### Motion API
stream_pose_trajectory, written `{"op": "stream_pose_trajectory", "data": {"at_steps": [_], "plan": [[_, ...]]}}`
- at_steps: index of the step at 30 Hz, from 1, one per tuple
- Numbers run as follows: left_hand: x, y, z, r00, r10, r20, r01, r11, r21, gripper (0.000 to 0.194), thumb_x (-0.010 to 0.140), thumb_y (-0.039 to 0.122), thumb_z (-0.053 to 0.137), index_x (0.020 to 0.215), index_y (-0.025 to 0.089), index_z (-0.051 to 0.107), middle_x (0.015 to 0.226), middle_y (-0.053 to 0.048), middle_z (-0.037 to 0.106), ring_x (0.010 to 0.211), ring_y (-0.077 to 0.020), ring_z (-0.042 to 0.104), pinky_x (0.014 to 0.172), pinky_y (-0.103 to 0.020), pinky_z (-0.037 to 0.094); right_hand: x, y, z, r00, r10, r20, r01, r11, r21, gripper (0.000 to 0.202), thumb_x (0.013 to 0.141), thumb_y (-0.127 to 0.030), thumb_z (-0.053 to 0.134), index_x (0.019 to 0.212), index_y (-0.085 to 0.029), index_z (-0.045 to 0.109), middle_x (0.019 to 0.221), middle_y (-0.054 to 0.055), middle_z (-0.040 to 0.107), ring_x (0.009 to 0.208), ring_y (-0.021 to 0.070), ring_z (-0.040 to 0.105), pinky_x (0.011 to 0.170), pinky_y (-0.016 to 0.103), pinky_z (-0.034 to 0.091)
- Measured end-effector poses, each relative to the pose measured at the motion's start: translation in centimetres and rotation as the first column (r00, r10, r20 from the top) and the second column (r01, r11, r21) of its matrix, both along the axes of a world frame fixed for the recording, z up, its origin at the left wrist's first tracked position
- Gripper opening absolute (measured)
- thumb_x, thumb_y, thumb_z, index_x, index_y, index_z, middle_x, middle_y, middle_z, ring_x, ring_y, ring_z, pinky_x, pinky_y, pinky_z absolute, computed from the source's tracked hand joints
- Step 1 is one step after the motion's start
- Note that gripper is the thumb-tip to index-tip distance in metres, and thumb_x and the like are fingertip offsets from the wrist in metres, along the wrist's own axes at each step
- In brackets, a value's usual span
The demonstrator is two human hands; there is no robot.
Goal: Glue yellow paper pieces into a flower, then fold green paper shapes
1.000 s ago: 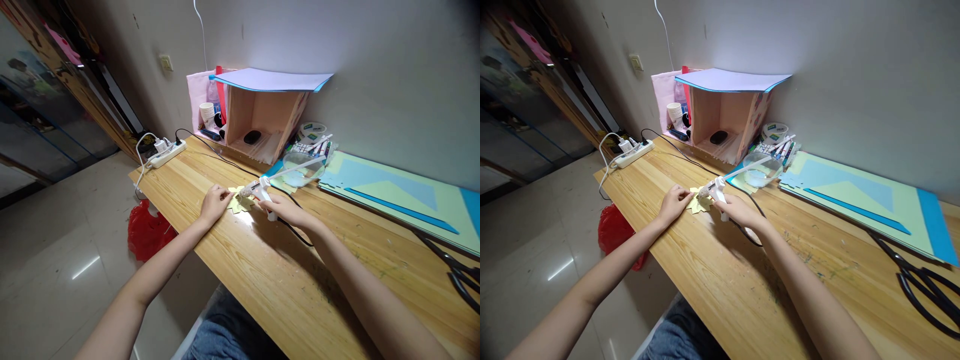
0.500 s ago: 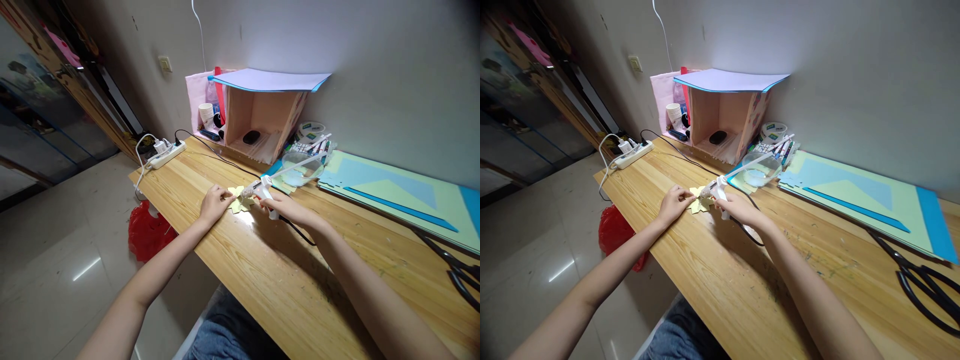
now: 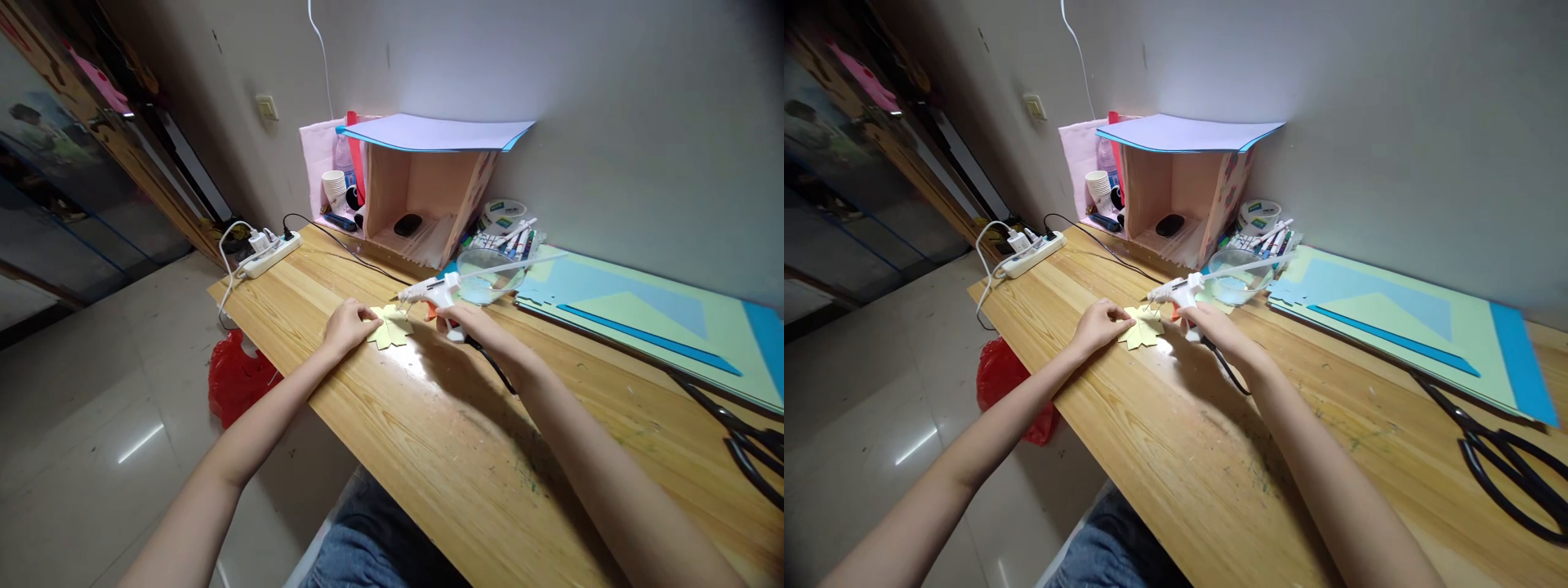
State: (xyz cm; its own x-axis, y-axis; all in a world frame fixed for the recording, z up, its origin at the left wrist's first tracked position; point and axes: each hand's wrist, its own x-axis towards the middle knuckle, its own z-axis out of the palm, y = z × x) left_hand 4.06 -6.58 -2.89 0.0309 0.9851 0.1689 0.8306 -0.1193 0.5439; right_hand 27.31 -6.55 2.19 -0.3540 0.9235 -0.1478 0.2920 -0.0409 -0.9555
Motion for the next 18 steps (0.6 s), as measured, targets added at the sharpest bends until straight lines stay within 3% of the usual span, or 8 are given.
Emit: {"op": "stream_pose_trajectory", "data": {"at_steps": [4,9,13,18], "plan": [[0.0,0.4,0.4,0.999,-0.024,-0.032,0.024,1.000,0.003,0.022,0.064,0.039,0.063,0.074,0.019,0.065,0.081,-0.003,0.057,0.074,-0.0154,0.055,0.064,-0.026,0.043,0.5,1.3,-1.7,0.953,-0.172,-0.249,0.165,0.985,-0.047,0.030,0.067,-0.039,0.046,0.070,-0.013,0.059,0.051,-0.001,0.046,0.042,0.0084,0.032,0.041,0.024,0.024],[-0.4,1.3,0.0,0.988,-0.130,0.081,0.132,0.991,-0.015,0.030,0.065,0.033,0.062,0.091,0.019,0.063,0.088,-0.003,0.057,0.075,-0.0129,0.055,0.069,-0.024,0.045,0.4,1.1,-3.0,0.839,-0.188,-0.510,0.126,0.980,-0.153,0.032,0.069,-0.040,0.045,0.083,-0.013,0.056,0.050,-0.004,0.039,0.038,0.0068,0.026,0.037,0.024,0.018],[-0.7,1.7,-0.3,0.991,-0.111,0.079,0.119,0.989,-0.094,0.030,0.066,0.035,0.060,0.091,0.018,0.063,0.077,-0.002,0.059,0.067,-0.0127,0.054,0.061,-0.023,0.043,-0.2,0.6,-4.2,0.810,-0.161,-0.564,0.089,0.984,-0.153,0.030,0.070,-0.039,0.047,0.084,-0.014,0.056,0.050,-0.004,0.039,0.037,0.0057,0.025,0.036,0.023,0.016],[-0.8,0.7,0.0,0.997,-0.043,0.069,0.054,0.986,-0.157,0.024,0.068,0.035,0.057,0.085,0.018,0.061,0.071,-0.001,0.061,0.065,-0.0128,0.054,0.057,-0.022,0.040,-0.5,0.3,-5.3,0.833,-0.142,-0.535,0.069,0.986,-0.155,0.027,0.073,-0.040,0.046,0.082,-0.015,0.055,0.052,-0.004,0.041,0.038,0.0053,0.027,0.036,0.022,0.019]]}}
